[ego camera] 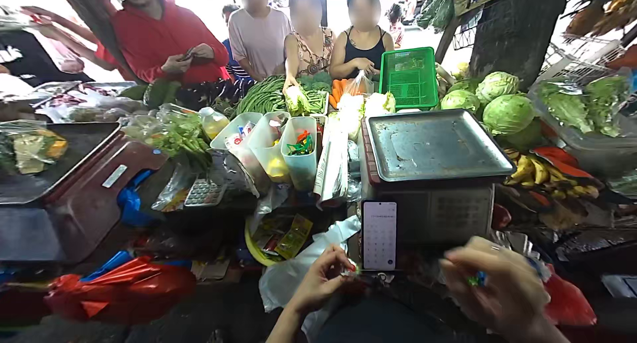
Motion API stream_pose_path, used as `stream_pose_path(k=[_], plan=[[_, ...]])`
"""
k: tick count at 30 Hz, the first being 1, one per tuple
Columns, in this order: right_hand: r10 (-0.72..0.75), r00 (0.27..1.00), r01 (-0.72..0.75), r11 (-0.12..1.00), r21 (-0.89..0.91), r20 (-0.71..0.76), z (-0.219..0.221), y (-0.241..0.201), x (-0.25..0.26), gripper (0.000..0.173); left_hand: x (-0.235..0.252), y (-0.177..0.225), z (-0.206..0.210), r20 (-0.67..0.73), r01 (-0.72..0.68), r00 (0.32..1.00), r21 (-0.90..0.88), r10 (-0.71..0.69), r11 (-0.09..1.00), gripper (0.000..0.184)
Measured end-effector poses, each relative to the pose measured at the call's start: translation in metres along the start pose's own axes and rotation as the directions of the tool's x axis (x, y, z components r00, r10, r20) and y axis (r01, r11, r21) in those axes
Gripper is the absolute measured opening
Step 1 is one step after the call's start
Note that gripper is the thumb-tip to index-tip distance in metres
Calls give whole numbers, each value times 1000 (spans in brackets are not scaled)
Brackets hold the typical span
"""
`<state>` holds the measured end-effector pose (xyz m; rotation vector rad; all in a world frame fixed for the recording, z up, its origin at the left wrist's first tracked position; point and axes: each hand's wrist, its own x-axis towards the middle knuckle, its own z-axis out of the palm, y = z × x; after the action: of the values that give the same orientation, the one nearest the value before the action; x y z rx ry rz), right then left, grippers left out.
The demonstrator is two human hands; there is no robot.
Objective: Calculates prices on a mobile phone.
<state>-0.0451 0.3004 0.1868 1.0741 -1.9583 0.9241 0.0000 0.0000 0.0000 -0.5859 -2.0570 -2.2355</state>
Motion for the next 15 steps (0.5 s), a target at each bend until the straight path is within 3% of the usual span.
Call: stream_pose_path(k=[5, 15], plan=[[123, 964, -92, 986, -138, 237, 41, 36, -77, 24, 1, 0, -2, 22, -3, 1000, 12, 2, 1000, 21], [75, 944, -59, 996, -61, 321, 72, 23, -111, 28, -1, 5, 7, -69, -9, 998, 61, 13, 998, 21]])
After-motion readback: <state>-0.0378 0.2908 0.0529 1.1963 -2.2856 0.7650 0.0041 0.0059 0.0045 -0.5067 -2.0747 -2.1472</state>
